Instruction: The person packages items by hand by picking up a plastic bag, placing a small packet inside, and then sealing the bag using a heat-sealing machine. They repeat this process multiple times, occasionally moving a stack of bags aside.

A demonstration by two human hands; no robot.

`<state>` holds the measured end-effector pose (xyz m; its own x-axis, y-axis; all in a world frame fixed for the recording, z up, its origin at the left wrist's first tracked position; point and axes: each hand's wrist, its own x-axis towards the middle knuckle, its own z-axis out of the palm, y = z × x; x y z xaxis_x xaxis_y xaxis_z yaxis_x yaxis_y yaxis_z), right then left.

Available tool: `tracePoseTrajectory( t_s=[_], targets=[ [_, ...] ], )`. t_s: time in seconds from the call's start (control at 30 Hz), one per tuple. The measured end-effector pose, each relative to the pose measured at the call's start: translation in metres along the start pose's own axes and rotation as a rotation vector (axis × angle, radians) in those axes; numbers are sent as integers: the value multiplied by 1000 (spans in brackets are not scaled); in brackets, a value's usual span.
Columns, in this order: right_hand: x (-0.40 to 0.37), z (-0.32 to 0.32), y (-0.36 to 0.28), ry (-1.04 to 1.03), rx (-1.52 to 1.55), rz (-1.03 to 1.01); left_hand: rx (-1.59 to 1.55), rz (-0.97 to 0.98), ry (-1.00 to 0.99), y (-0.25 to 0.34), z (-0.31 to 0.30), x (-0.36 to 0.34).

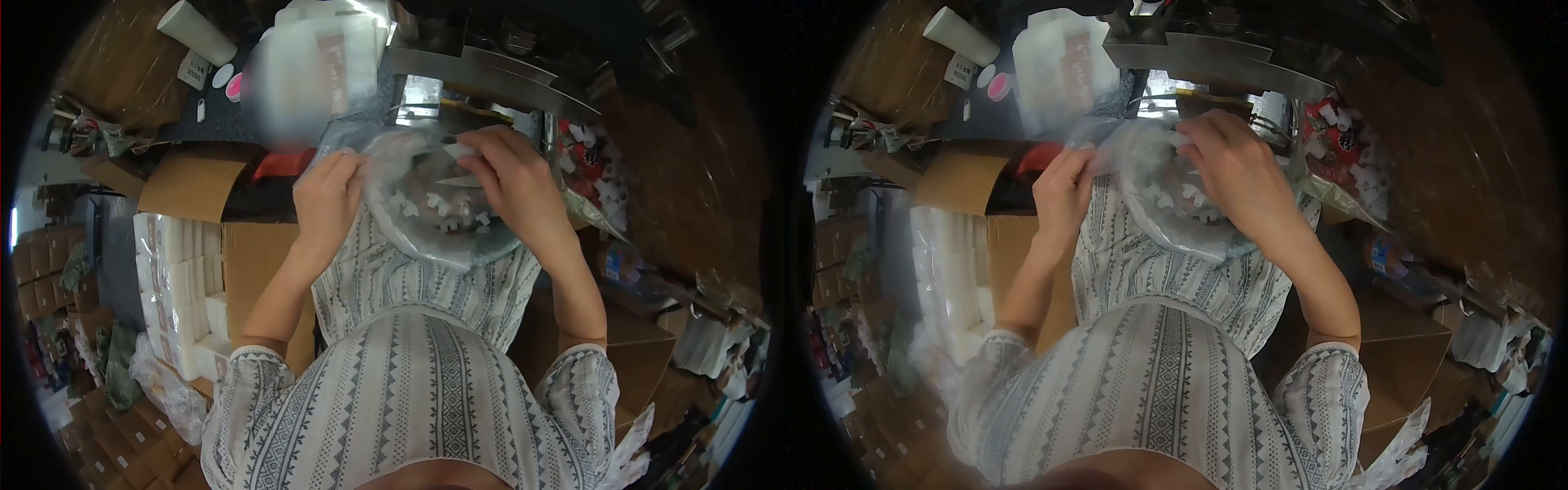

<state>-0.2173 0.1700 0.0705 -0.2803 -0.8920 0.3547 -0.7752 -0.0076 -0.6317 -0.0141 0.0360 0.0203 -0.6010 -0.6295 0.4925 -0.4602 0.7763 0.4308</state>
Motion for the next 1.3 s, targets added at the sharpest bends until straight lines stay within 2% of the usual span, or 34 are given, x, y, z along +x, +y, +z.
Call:
tracePoseTrajectory(
  t_s=[0.1,0.17,0.2,0.27,0.3,0.37,0.4,0.47,0.5,0.57,0.6,0.67,0.73,0.77,0.83,0.9,0.97,1.0,1.03,1.07,1.1,1.13,1.17,1.27,1.3],
  targets=[
    [2,4,5,-78,22,-80,-154,111,-107,12,4,1],
    [1,1,16,-157,161,29,-287,75,-361,14,17,-3],
    [-1,0,21,-158,160,30,-289,75,-361,16,27,-4],
    [-4,-4,29,47,197,210,-667,-370,-648,21,48,2],
    [-7,-10,33,47,194,209,-669,-369,-646,25,53,11],
    [-16,-21,42,128,95,230,-805,-585,-682,31,63,30],
    [-21,-26,45,129,94,232,-806,-585,-685,32,71,37],
    [-30,-37,50,66,-94,339,-1112,-834,-662,33,83,45],
    [-32,-41,54,65,-96,338,-1115,-834,-662,35,85,44],
    [-36,-47,63,100,-524,514,-1137,-855,-578,39,85,41],
    [-41,-45,79,97,-522,516,-1135,-858,-579,34,85,39],
    [-45,-39,116,-20,-541,592,-856,-512,-419,7,79,43],
    [-45,-43,122,17,-446,580,-221,-85,141,-36,65,64],
    [-47,-44,123,46,-351,573,-221,-88,135,-53,63,52],
    [-46,-50,110,89,-300,600,408,144,-4,-80,68,33],
    [-41,-55,92,137,-243,627,346,148,-40,-81,52,18],
    [-38,-54,73,198,94,526,281,146,-96,-69,33,5],
    [-34,-45,60,191,95,532,150,7,-84,-61,22,3],
    [-26,-33,43,115,216,417,20,-129,-66,-54,14,2],
    [-17,-22,30,45,334,294,20,-127,-63,-46,9,1],
    [-10,-11,22,46,334,290,20,-77,0,-35,7,-1],
    [-3,-1,16,45,201,156,23,-28,61,-25,5,-3],
    [1,7,12,43,70,23,27,-29,61,-15,1,-3],
    [9,15,7,60,-89,-82,-30,-74,-10,5,-5,-2],
    [8,15,6,59,-89,-81,-89,-21,-55,7,-4,-2]
  ],
)
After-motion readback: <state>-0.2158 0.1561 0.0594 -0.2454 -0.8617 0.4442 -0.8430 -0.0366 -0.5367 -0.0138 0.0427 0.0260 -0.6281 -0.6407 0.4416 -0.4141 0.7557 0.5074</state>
